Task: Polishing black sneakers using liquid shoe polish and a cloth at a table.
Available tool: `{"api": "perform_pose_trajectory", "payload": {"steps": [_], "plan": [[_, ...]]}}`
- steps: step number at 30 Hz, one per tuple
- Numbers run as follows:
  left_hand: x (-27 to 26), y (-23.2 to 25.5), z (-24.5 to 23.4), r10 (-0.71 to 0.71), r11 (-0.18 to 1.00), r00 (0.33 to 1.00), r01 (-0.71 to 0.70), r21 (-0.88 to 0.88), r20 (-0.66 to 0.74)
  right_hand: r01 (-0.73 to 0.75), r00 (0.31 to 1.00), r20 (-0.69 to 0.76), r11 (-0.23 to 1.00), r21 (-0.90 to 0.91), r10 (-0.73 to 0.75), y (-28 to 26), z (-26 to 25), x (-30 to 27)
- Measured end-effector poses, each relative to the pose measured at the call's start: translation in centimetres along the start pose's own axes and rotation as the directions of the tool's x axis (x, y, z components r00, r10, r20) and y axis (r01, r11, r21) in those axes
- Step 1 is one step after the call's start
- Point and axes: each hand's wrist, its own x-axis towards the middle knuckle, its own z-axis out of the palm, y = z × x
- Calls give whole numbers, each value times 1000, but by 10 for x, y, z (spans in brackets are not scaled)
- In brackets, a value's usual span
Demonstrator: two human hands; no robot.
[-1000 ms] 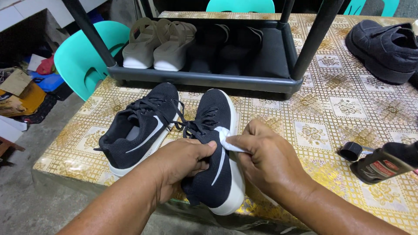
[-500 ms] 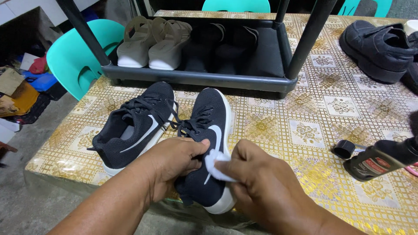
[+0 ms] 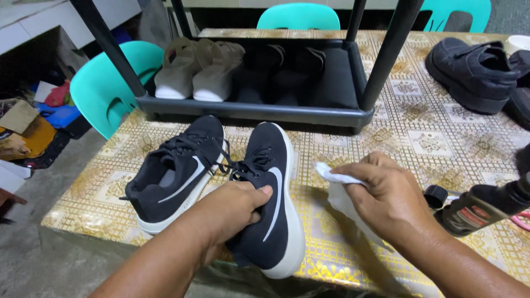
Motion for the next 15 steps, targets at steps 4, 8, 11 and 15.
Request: {"api": "perform_pose_trajectory", "payload": {"steps": [4, 8, 11, 15], "plan": [[-16, 10, -2, -1, 1000, 998, 2, 10, -58, -20, 1000, 16, 1000, -22, 21, 0, 0, -4], [-30, 18, -17, 156, 988, 984, -156, 14, -88, -93, 991, 81, 988, -121, 103, 9, 7, -2], [-47, 29, -33, 289, 957, 945, -281, 72, -153, -114, 985, 111, 985, -128, 129, 13, 17, 4], [-57, 36, -84, 524, 798, 789, -322, 510, -321, -45, 996, 79, 998, 42, 42, 2, 29, 20]]}}
